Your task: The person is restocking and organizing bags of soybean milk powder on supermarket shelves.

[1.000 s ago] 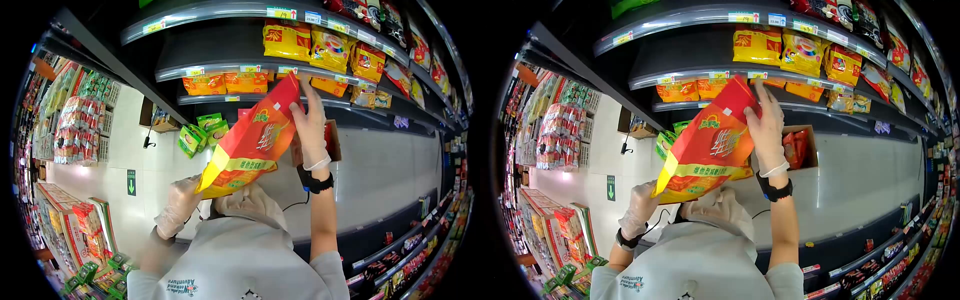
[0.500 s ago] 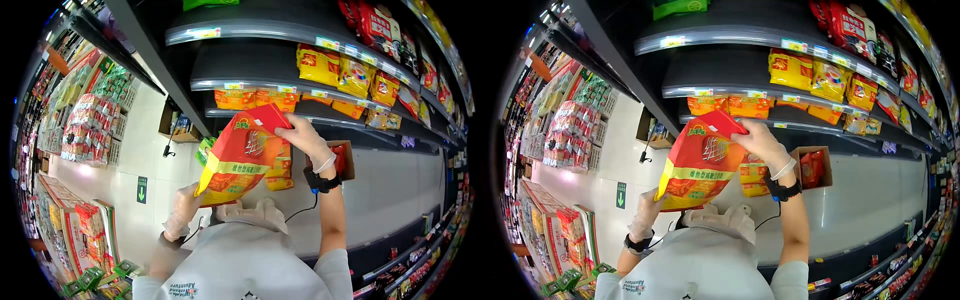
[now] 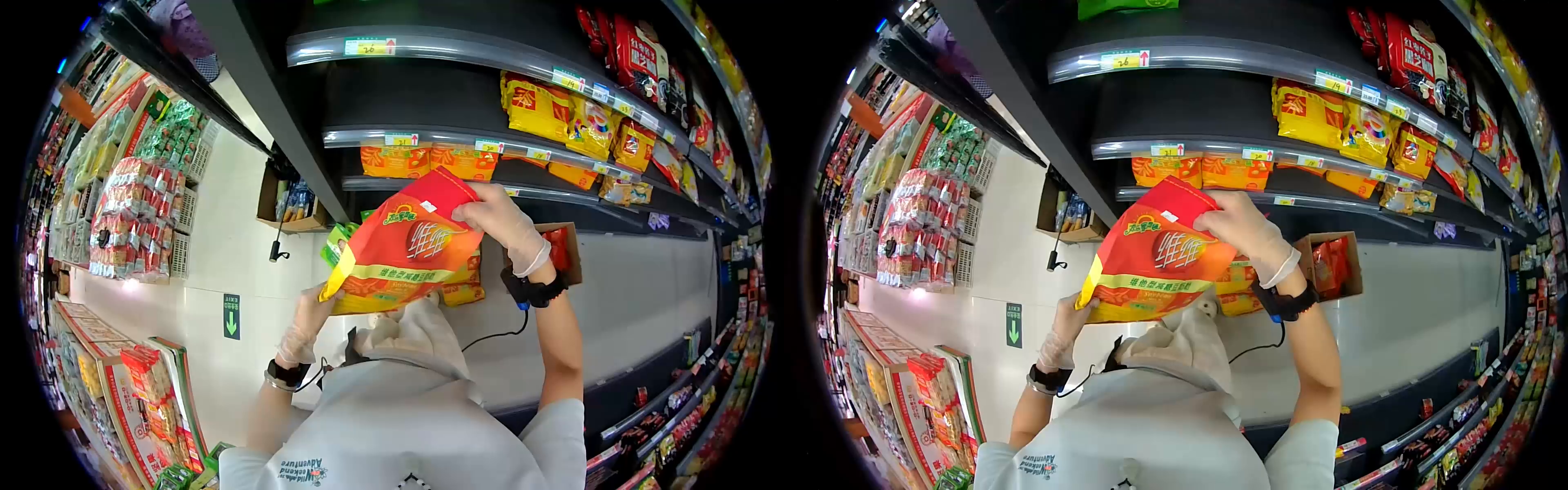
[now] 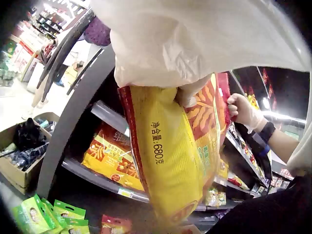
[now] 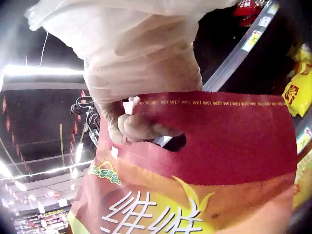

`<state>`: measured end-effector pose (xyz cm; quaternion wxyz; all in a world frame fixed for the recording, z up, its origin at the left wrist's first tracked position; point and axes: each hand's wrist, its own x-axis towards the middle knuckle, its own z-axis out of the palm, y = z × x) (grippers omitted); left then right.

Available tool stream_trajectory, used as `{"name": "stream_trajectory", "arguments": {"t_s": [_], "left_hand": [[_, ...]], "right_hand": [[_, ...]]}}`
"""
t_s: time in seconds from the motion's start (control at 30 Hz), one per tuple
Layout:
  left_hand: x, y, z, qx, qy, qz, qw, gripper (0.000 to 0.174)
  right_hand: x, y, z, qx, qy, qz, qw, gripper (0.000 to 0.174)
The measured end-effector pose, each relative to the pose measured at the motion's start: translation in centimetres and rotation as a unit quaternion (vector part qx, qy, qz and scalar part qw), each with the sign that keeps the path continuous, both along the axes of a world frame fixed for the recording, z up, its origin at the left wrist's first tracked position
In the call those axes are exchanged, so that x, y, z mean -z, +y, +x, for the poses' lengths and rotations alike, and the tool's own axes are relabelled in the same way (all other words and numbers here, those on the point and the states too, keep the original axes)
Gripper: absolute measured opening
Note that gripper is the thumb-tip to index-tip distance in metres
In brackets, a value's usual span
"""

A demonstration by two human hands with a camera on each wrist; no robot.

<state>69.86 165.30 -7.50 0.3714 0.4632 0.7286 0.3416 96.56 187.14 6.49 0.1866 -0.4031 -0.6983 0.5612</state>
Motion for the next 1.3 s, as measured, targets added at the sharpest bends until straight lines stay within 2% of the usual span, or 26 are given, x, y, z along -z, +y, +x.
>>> {"name": "stream_trajectory", "arguments": {"t_s": [0.1, 0.13, 0.23, 0.27, 0.3, 0.33, 0.43, 0.47, 0.5, 0.53, 0.57, 0.63, 0.7, 0.73, 0.77, 0.8, 0.83, 0.9, 0.93, 0.97, 1.03, 1.07, 1.1, 1.17, 1.23, 1.3], "left_hand": [[1.5, 1.5, 0.7, -0.031, -0.064, 0.000, 0.997, 0.024], [3.0, 1.9, 0.7, -0.032, -0.089, 0.013, 0.995, 0.024], [5.9, 3.1, 0.8, -0.035, -0.119, 0.025, 0.992, 0.024], [7.1, 3.6, 0.9, -0.011, -0.088, 0.051, 0.995, 0.025], [7.6, 3.7, 1.4, 0.008, -0.055, 0.081, 0.995, 0.026], [8.3, 4.0, 1.5, 0.031, 0.029, 0.086, 0.995, 0.034], [9.0, 6.1, 3.6, 0.039, 0.011, 0.063, 0.997, 0.039], [11.1, 6.4, 4.4, 0.019, -0.078, 0.042, 0.996, 0.042], [12.5, 6.9, 5.1, -0.033, -0.253, 0.059, 0.965, 0.044], [13.5, 6.5, 5.4, -0.010, -0.168, 0.036, 0.985, 0.045], [12.3, 7.6, 6.1, 0.016, -0.083, 0.011, 0.996, 0.045], [16.0, 7.8, 6.8, 0.014, -0.085, -0.008, 0.996, 0.050], [18.6, 8.0, 6.7, 0.024, -0.083, -0.024, 0.996, 0.055], [19.7, 8.1, 6.8, 0.005, -0.128, -0.010, 0.992, 0.056], [20.5, 8.3, 6.9, -0.014, -0.174, 0.004, 0.985, 0.056], [20.6, 8.8, 7.1, -0.080, -0.331, -0.038, 0.939, 0.056], [20.6, 9.1, 7.1, -0.077, -0.335, -0.045, 0.938, 0.056], [19.7, 10.2, 6.4, -0.063, -0.440, -0.038, 0.895, 0.056], [19.0, 10.8, 6.1, -0.085, -0.471, -0.096, 0.873, 0.055], [20.3, 10.5, 5.7, -0.085, -0.476, -0.101, 0.869, 0.055], [23.3, 9.3, 4.7, -0.132, -0.647, -0.045, 0.749, 0.051], [23.7, 9.2, 4.8, -0.104, -0.492, -0.043, 0.863, 0.061], [21.5, 10.5, 4.5, -0.156, -0.529, -0.045, 0.833, 0.077], [21.5, 10.0, 3.9, -0.109, -0.605, -0.086, 0.784, 0.088], [22.7, 9.6, 3.8, -0.140, -0.607, -0.087, 0.778, 0.087], [22.6, 9.4, 3.6, -0.168, -0.607, -0.089, 0.772, 0.086]], "right_hand": [[-0.6, 0.7, 0.0, 0.005, 0.006, -0.018, 1.000, 0.017], [-1.0, 1.4, 0.3, -0.022, -0.042, -0.055, 0.997, 0.019], [-0.6, 2.8, 0.9, -0.079, -0.032, -0.078, 0.993, 0.024], [0.7, 3.7, 1.3, -0.056, -0.058, -0.074, 0.994, 0.025], [1.1, 3.5, 1.4, -0.118, -0.038, 0.075, 0.989, 0.023], [1.3, 3.3, 1.5, -0.130, -0.053, 0.047, 0.989, 0.023], [2.3, 4.5, 1.7, -0.174, -0.064, -0.007, 0.983, 0.023], [3.8, 5.0, 2.2, -0.184, -0.032, -0.007, 0.982, 0.025], [3.5, 5.6, 2.1, -0.216, -0.015, -0.005, 0.976, 0.026], [3.8, 5.9, 2.2, -0.223, -0.011, -0.029, 0.974, 0.027], [4.2, 6.2, 2.2, -0.230, -0.006, -0.053, 0.972, 0.028], [4.5, 6.3, 2.0, -0.227, 0.015, -0.100, 0.969, 0.029], [4.9, 6.4, 1.6, -0.269, -0.019, -0.023, 0.963, 0.030], [5.4, 6.2, 1.5, -0.250, -0.015, -0.117, 0.961, 0.032], [5.7, 6.0, 1.2, -0.242, -0.029, -0.134, 0.961, 0.032], [5.7, 6.0, 0.7, -0.238, -0.034, -0.151, 0.959, 0.032], [5.7, 6.1, 0.3, -0.235, -0.041, -0.168, 0.956, 0.032], [5.6, 5.8, -0.6, -0.228, -0.052, -0.169, 0.957, 0.031], [5.6, 5.7, -0.9, -0.228, -0.063, -0.165, 0.958, 0.031], [5.7, 5.7, -1.1, -0.226, -0.068, -0.170, 0.957, 0.031], [5.9, 5.7, -1.4, -0.217, -0.051, -0.170, 0.960, 0.032], [6.0, 5.8, -1.6, -0.215, -0.056, -0.173, 0.960, 0.032], [6.1, 5.8, -1.8, -0.230, -0.049, -0.173, 0.956, 0.031], [6.5, 5.6, -2.0, -0.245, -0.042, -0.177, 0.952, 0.030], [7.1, 4.9, -2.3, -0.295, 0.011, -0.097, 0.951, 0.028], [7.4, 4.4, -2.8, -0.293, 0.010, -0.089, 0.952, 0.024]]}}
